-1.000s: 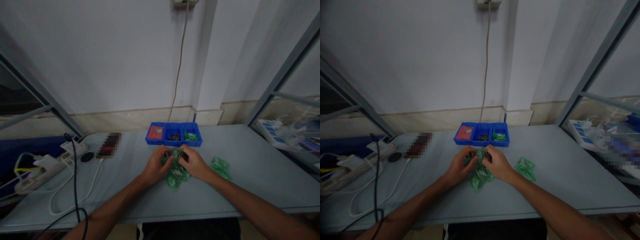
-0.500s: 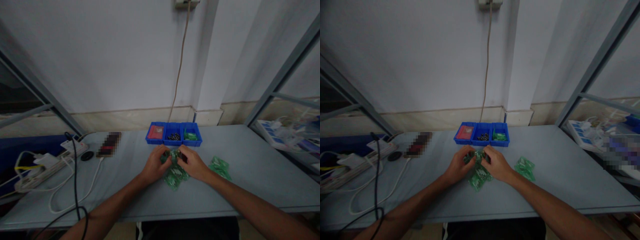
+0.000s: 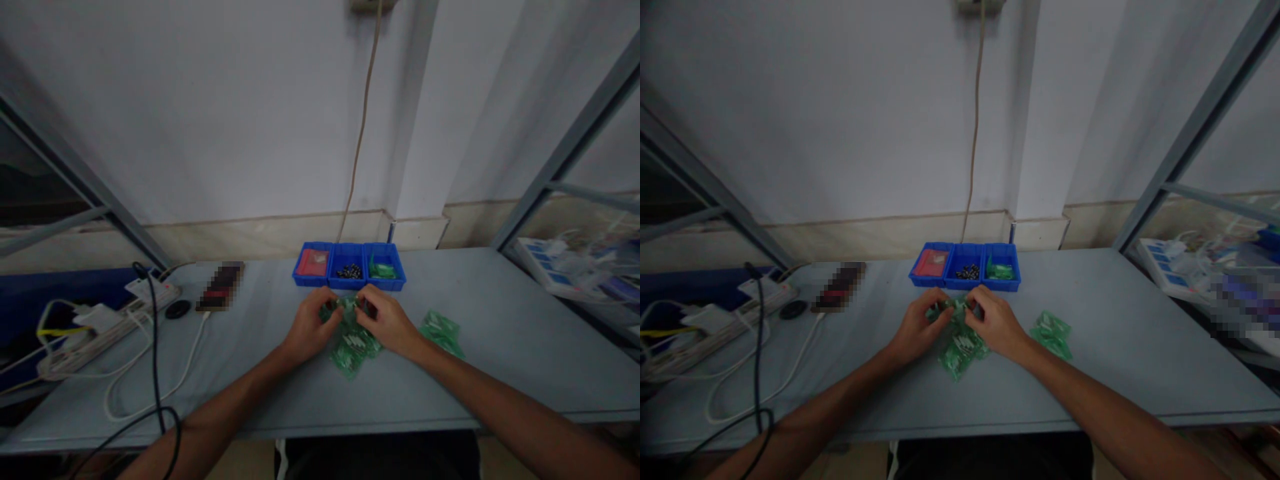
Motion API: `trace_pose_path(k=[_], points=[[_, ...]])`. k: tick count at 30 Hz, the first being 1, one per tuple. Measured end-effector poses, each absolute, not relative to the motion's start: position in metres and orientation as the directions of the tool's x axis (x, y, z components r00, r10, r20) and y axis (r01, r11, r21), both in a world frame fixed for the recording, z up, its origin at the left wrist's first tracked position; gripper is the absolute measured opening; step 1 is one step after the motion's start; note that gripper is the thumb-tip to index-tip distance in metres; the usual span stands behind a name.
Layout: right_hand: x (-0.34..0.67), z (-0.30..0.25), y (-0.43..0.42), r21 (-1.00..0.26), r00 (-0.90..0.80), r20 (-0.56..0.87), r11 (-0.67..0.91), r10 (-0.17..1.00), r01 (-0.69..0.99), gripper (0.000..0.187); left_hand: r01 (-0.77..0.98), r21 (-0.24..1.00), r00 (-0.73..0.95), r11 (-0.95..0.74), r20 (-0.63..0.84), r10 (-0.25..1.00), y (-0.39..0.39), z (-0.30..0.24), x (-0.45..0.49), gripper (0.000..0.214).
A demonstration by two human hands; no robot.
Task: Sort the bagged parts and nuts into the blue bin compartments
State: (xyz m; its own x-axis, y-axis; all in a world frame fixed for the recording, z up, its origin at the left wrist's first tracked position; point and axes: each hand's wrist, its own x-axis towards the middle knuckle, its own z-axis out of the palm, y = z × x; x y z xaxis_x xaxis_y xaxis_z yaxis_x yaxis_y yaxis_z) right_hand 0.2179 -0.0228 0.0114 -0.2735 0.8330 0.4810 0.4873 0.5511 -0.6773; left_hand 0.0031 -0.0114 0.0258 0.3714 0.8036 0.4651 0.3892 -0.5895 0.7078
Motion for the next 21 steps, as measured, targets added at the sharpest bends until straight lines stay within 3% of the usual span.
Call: trace_pose_path(k=[21], points=[[0.2221, 0.0045, -0.0174, -0.711, -0.276, 0.485, 0.558, 0.83, 0.429, 0.008, 0.288, 0.759, 0.424, -0.584, 0.445, 0.789, -0.004, 0.0185, 0.001, 0.026]])
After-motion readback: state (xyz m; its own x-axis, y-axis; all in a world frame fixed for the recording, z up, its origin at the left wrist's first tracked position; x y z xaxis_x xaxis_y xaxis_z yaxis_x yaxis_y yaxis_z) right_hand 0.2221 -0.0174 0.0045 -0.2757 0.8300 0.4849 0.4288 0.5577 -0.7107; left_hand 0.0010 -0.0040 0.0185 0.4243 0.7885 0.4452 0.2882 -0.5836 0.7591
